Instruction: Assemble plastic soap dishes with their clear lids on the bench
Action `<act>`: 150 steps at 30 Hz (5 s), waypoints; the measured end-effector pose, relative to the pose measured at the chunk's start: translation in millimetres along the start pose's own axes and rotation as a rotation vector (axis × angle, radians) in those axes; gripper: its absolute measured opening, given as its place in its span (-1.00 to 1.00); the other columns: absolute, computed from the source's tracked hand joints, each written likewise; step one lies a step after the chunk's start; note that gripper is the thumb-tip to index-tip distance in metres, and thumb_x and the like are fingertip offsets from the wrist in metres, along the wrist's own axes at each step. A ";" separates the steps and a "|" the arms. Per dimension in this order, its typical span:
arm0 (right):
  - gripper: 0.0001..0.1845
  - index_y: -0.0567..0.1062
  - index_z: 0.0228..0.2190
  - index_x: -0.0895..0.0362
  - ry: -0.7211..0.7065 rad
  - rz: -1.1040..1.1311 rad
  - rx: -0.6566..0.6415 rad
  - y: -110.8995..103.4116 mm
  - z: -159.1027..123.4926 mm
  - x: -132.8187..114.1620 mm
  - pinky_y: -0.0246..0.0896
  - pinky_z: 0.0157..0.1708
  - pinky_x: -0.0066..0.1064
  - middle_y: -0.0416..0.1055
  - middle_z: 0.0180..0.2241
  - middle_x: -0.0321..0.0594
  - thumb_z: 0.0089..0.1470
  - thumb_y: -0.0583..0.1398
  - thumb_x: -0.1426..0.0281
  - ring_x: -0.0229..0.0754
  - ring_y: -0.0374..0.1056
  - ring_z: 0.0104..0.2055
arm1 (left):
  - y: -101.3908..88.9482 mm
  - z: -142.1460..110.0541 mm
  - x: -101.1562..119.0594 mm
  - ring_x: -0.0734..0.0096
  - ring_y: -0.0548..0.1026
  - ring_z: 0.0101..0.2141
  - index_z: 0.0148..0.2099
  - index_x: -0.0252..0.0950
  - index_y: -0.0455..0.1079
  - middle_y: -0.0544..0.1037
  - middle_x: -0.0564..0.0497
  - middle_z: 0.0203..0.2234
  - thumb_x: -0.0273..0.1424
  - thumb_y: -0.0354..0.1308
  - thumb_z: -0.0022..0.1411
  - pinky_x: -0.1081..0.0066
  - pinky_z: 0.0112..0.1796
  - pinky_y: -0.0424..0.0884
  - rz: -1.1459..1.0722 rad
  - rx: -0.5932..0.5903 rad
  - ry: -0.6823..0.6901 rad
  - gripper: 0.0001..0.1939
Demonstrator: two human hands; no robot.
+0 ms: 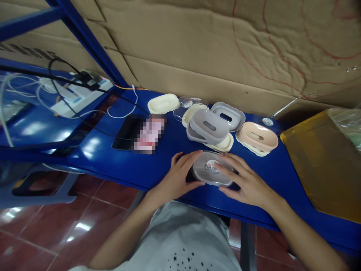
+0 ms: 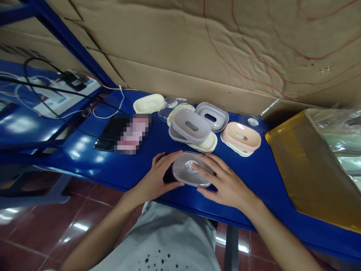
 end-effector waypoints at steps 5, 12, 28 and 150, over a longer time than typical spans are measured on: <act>-0.16 0.11 0.53 -0.11 -0.007 -0.030 -0.008 2.0 1.6 0.4 0.32 0.37 0.26 0.16 0.50 -0.01 0.37 0.28 0.27 0.22 0.09 0.54 | 0.1 0.5 -1.0 -0.01 0.33 0.42 0.59 0.04 -0.13 0.34 -0.17 0.45 -0.16 0.43 0.38 -0.10 0.43 0.02 0.007 0.003 -0.007 -0.01; -0.13 0.02 0.55 -0.10 -0.018 -0.058 -0.029 5.7 1.1 0.7 0.24 0.41 0.28 0.04 0.56 -0.01 0.41 0.27 0.25 0.22 -0.04 0.59 | -3.4 0.7 4.0 -0.01 0.20 0.49 0.58 0.04 0.00 0.15 -0.19 0.55 -0.23 0.38 0.43 -0.08 0.42 0.07 0.047 0.014 0.035 -0.13; -0.31 0.38 0.35 -0.10 0.089 0.037 0.006 -5.8 -2.6 10.1 0.29 0.34 0.23 0.17 0.45 0.00 0.27 0.38 0.15 0.26 0.15 0.48 | 2.2 7.0 22.4 -0.07 0.28 0.43 0.50 -0.02 0.23 0.26 -0.23 0.47 -0.12 0.27 0.51 -0.15 0.37 0.17 0.124 -0.029 0.108 -0.37; -0.50 0.50 0.23 0.11 0.332 -0.270 0.291 -0.4 35.8 11.4 0.22 0.05 -0.06 0.61 0.06 -0.05 0.36 0.09 0.62 0.08 0.48 0.06 | -22.5 92.7 -14.3 -0.09 0.40 0.33 0.48 -0.21 0.25 0.44 -0.28 0.30 -0.20 0.08 0.59 -0.08 0.28 0.32 0.244 -0.130 0.353 -0.48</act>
Point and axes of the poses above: each hand's wrist, its own z-axis towards the middle knuckle, its own y-axis out of the palm, x = y × z, the point moved 8 cm from there along z, towards the middle knuckle
